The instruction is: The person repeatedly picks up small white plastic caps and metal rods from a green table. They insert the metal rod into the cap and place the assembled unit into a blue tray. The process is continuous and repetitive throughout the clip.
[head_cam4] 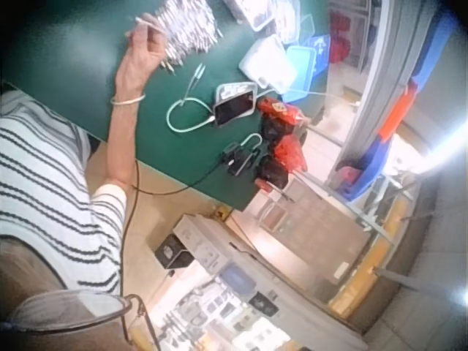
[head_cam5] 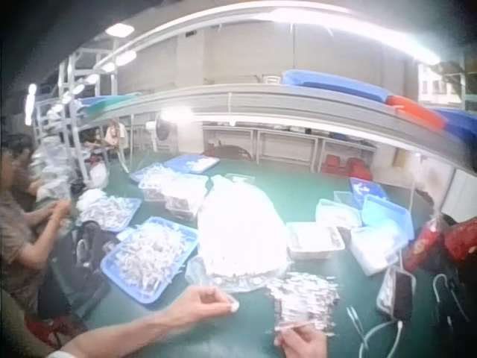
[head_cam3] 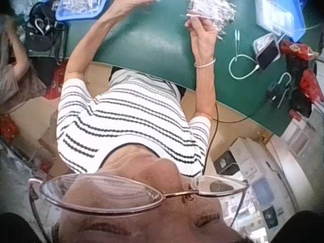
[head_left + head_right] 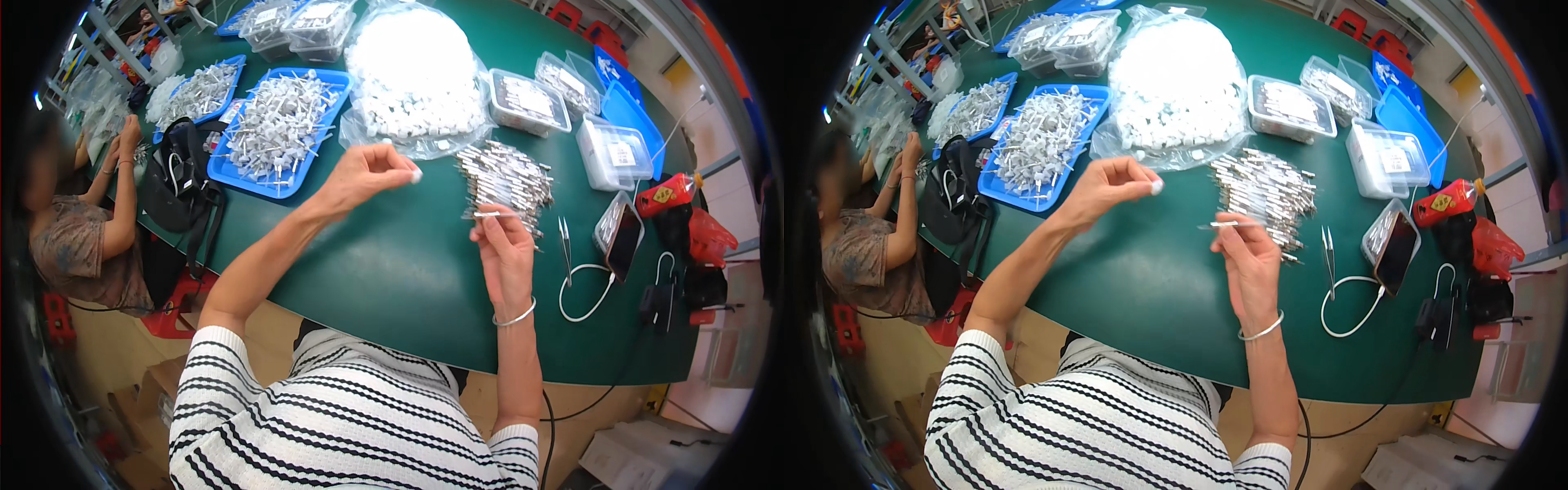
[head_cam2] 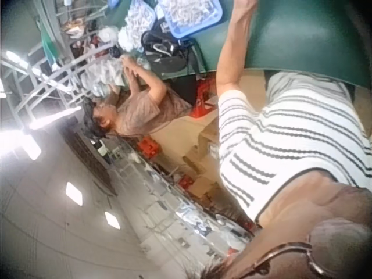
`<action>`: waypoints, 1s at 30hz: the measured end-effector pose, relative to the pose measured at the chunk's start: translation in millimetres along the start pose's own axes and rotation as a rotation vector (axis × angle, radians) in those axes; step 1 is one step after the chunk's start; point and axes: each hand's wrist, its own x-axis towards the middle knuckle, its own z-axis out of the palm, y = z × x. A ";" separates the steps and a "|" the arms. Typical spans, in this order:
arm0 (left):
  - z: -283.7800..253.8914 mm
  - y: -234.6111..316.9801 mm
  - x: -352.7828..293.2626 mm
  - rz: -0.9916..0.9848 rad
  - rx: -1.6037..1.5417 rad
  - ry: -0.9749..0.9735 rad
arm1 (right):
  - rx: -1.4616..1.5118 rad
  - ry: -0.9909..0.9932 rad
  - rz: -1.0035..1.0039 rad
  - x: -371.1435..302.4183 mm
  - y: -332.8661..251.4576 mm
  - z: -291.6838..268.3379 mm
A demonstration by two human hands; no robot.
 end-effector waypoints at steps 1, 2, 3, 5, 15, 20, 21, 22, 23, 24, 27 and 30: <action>10.6 0.6 -6.6 -0.122 -0.271 -0.080 | 0.020 -0.007 0.014 0.1 0.9 5.4; 19.4 0.8 -11.8 -0.174 -0.377 -0.110 | 0.040 -0.013 0.027 0.4 3.0 11.5; 27.4 0.4 -15.2 -0.223 -0.483 -0.139 | 0.057 -0.020 0.038 1.2 5.7 15.6; 41.8 -5.2 -20.2 -0.284 -0.641 -0.166 | 0.076 0.002 0.020 -0.9 12.3 17.2; 60.2 -9.9 -26.6 -0.241 -0.640 -0.136 | 0.066 0.063 -0.025 -2.6 20.8 15.8; 56.5 -11.8 -26.0 -0.260 -0.578 -0.176 | 0.037 0.068 -0.036 -3.0 21.6 18.2; 55.3 -13.1 -26.1 -0.269 -0.577 -0.188 | 0.028 0.071 -0.046 -3.0 21.5 18.9; 54.7 -14.1 -26.1 -0.279 -0.577 -0.201 | 0.018 0.075 -0.056 -3.1 21.4 19.4; 54.6 -14.6 -25.8 -0.302 -0.609 -0.197 | 0.009 0.079 -0.067 -3.2 21.5 19.6; 54.5 -15.2 -25.7 -0.325 -0.642 -0.194 | -0.017 0.085 -0.081 -3.2 21.7 19.1; 54.0 -16.1 -25.1 -0.377 -0.727 -0.178 | -0.093 0.106 -0.126 -3.9 21.7 17.5; 55.1 -8.2 -26.5 -0.402 -0.793 -0.179 | -0.160 0.142 -0.178 -5.3 19.0 20.8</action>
